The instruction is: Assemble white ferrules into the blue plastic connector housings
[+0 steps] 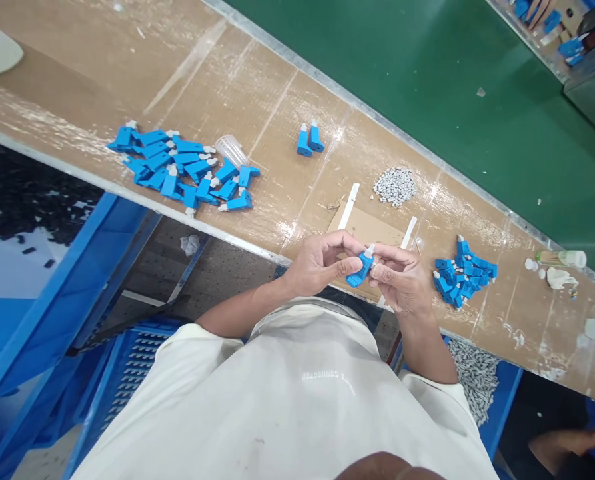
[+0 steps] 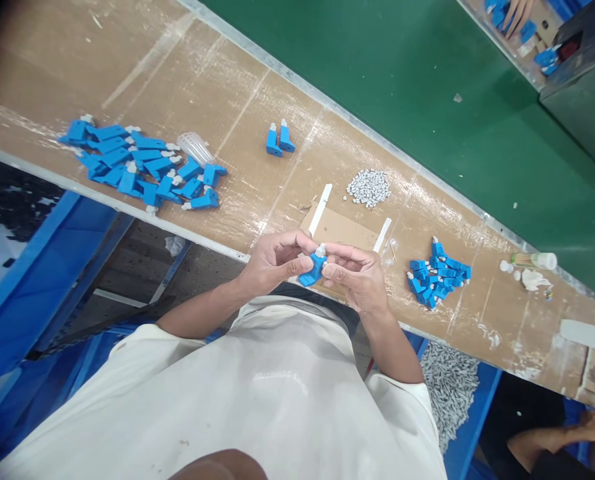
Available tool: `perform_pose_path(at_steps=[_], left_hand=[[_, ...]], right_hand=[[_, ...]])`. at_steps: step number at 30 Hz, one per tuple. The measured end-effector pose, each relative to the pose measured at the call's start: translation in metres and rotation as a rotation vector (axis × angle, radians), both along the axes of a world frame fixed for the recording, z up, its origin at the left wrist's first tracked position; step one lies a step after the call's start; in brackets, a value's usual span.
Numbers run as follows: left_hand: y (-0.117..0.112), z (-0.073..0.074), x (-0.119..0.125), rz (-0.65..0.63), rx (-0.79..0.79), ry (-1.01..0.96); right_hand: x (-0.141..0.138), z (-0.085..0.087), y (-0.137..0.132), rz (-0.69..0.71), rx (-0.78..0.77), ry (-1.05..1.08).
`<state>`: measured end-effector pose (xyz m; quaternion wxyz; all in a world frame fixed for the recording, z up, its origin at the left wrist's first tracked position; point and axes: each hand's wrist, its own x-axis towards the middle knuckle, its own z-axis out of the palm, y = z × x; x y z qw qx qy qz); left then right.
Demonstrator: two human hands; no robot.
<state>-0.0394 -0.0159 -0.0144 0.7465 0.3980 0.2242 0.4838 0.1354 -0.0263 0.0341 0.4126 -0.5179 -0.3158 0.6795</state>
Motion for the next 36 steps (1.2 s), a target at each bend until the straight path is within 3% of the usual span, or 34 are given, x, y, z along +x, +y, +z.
perform_pose_path(at_steps=[18,25,31,36], left_hand=[[-0.001,0.009,-0.008,-0.023,0.058,0.071],[0.007,-0.008,0.002,-0.144,-0.059,-0.102],[0.011,-0.015,0.003,-0.216,-0.038,-0.107],[0.013,-0.012,0.0,-0.242,-0.057,-0.065]], right_hand=[[-0.006,0.001,-0.009,0.042,-0.039,0.137],[-0.008,-0.006,-0.014,-0.033,0.303,-0.062],[-0.004,0.0,-0.02,0.051,0.479,-0.313],[0.0,-0.007,-0.03,0.138,0.649,-0.529]])
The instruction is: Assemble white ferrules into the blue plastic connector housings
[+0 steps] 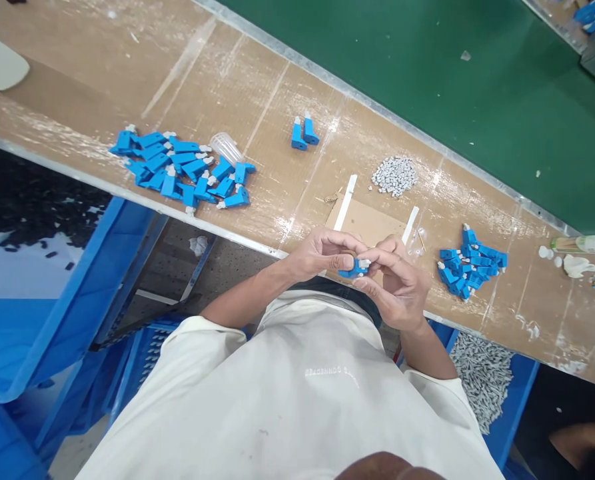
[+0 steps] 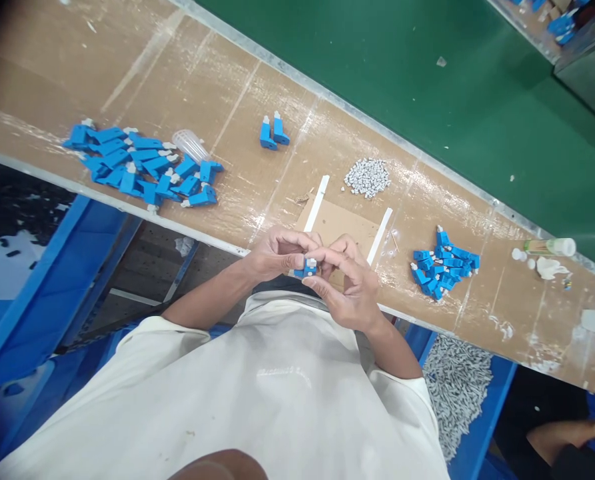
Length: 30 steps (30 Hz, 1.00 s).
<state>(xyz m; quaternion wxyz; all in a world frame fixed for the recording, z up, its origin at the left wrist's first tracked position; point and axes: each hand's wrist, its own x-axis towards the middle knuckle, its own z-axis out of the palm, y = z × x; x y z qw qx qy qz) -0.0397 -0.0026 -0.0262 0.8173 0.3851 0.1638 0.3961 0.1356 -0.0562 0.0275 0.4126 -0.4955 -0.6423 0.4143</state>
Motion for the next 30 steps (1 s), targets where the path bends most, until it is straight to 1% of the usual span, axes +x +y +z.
perform_pose_path(at_steps=[3,7,11,15,20,23,26,28,30], left_hand=[[-0.002,0.0,-0.001,-0.006,-0.028,0.024],[-0.004,-0.003,-0.002,0.001,-0.045,0.039],[-0.003,-0.006,-0.004,-0.013,-0.008,0.032],[-0.001,-0.004,-0.006,-0.022,0.025,0.048],[-0.001,-0.003,-0.007,0.001,0.016,0.089],[-0.003,-0.005,-0.006,0.009,0.026,0.099],[-0.003,-0.005,-0.005,0.013,0.035,0.12],[-0.002,-0.002,-0.005,0.018,0.084,0.139],[0.002,0.004,-0.006,0.013,0.196,0.173]], right_hand=[[0.0,-0.006,-0.005,-0.007,0.062,-0.065],[-0.003,-0.011,-0.009,-0.008,0.134,-0.056],[-0.005,-0.012,-0.011,-0.034,0.164,-0.115],[-0.006,-0.014,-0.013,-0.067,0.215,-0.166],[-0.009,-0.019,-0.012,-0.07,0.261,-0.136],[-0.01,-0.021,-0.011,-0.086,0.252,-0.14],[-0.007,-0.018,-0.013,-0.068,0.243,-0.106],[-0.003,-0.016,-0.015,-0.05,0.252,-0.086],[0.002,-0.016,-0.016,-0.044,0.259,-0.099]])
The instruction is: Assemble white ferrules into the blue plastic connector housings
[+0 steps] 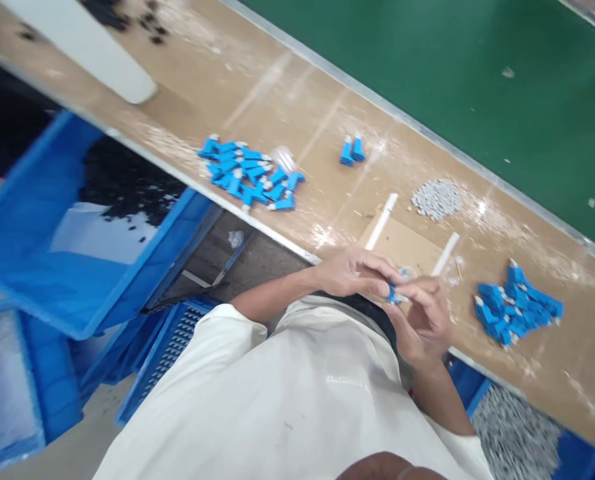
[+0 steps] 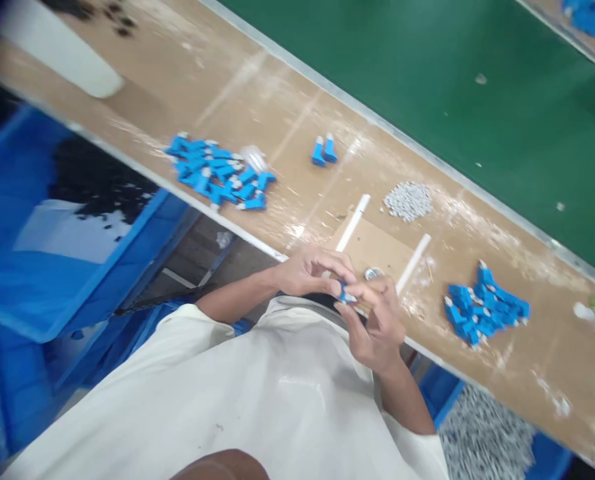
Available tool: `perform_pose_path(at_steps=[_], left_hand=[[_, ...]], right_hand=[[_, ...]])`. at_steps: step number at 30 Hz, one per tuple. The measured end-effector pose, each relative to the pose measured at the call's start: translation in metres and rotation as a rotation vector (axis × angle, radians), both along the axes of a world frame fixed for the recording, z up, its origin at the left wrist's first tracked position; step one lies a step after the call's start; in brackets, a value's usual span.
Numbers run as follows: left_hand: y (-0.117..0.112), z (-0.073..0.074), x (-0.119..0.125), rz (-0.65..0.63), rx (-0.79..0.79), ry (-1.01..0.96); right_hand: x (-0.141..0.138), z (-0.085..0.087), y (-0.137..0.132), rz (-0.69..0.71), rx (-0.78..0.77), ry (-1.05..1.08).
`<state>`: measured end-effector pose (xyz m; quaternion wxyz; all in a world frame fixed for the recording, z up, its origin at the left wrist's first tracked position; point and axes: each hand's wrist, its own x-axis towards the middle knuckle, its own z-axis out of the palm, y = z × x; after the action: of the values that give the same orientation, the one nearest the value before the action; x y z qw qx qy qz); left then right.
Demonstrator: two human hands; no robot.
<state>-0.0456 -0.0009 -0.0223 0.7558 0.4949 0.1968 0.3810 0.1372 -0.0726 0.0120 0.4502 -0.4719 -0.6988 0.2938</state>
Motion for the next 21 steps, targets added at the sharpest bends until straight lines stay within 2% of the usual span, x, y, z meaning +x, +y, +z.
perform_pose_path(at_steps=[3,5,7,9,11,13,15,18,21], left_hand=[[0.003,0.01,-0.007,-0.039,0.166,0.058],[0.001,0.017,-0.014,-0.045,0.196,0.09],[-0.002,0.021,-0.027,0.007,0.183,0.146],[-0.001,0.024,-0.047,0.18,0.162,0.217],[0.011,0.025,-0.075,0.46,0.15,0.288],[0.032,0.024,-0.108,0.777,0.143,0.375],[0.058,0.024,-0.142,1.031,0.131,0.511],[0.088,0.026,-0.176,1.215,0.082,0.643],[0.104,0.03,-0.178,1.186,0.095,0.67]], right_hand=[[0.006,-0.004,0.002,0.036,0.012,0.002],[0.007,-0.005,0.005,0.066,0.017,0.039],[0.007,-0.004,0.007,0.095,-0.007,0.072],[0.009,0.0,0.007,0.149,-0.079,0.064],[0.014,0.004,0.005,0.215,-0.17,0.008],[0.02,0.006,0.003,0.249,-0.234,-0.044],[0.026,0.006,0.0,0.253,-0.26,-0.049],[0.034,0.005,-0.007,0.219,-0.277,-0.008],[0.041,0.004,-0.014,0.168,-0.304,0.063]])
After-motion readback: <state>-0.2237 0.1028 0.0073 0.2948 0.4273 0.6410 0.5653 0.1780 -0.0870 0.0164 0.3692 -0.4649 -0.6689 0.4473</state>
